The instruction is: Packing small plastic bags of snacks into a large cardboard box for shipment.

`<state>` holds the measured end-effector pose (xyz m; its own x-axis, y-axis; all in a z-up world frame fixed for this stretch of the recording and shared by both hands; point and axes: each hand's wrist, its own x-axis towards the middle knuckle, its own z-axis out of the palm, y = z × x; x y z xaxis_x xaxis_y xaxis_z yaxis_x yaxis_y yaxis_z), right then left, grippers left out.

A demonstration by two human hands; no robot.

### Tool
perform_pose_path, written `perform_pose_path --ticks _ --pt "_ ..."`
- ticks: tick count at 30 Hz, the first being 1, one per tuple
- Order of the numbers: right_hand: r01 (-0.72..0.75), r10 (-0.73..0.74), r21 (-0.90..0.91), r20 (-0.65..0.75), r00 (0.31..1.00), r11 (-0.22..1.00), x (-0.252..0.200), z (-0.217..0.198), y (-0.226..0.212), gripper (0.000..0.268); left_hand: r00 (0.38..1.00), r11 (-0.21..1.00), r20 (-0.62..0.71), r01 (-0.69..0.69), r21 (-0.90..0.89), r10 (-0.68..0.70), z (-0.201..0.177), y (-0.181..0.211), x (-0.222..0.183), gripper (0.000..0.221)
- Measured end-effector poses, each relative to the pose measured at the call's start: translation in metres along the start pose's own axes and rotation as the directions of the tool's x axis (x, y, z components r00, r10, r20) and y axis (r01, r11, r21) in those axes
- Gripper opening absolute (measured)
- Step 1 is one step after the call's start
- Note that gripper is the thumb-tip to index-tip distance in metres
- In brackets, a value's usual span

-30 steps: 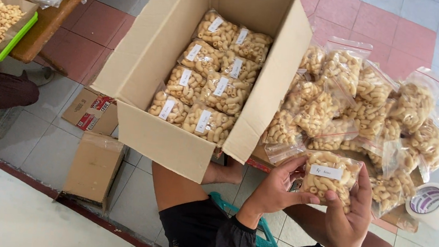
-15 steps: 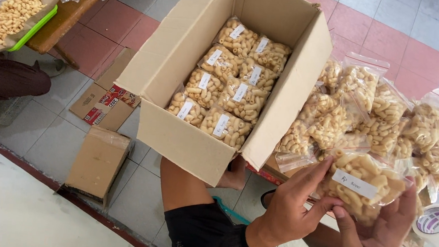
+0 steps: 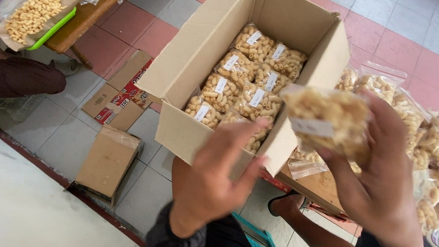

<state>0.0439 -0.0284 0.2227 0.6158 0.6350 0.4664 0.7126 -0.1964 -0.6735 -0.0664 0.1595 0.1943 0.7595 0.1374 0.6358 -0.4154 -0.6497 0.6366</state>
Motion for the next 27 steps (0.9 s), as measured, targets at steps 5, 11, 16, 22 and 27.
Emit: perform_pose_path --ticks 5,11,16,22,27 --pt "0.059 -0.012 -0.169 0.266 0.964 0.984 0.062 0.032 0.007 0.067 0.986 0.920 -0.168 0.049 0.388 0.018 -0.026 -0.070 0.003 0.032" --pt "-0.030 0.135 -0.200 0.535 0.834 0.979 0.113 0.102 0.029 0.074 0.982 0.842 -0.073 0.187 0.506 -0.174 -0.036 -0.110 0.019 0.046" --pt "-0.008 0.107 -0.174 0.570 0.815 0.985 0.138 0.140 0.056 0.059 0.976 0.814 -0.069 0.209 0.542 -0.205 -0.022 -0.131 0.013 0.056" --pt "-0.394 0.258 -0.043 0.819 0.512 0.918 0.147 0.153 0.060 0.058 0.975 0.799 -0.054 0.206 0.565 -0.214 -0.022 -0.138 0.010 0.057" --pt "-0.025 0.158 -0.181 0.774 0.614 0.983 0.135 0.183 0.097 0.049 0.972 0.798 -0.054 0.220 0.561 -0.230 -0.023 -0.132 0.012 0.056"
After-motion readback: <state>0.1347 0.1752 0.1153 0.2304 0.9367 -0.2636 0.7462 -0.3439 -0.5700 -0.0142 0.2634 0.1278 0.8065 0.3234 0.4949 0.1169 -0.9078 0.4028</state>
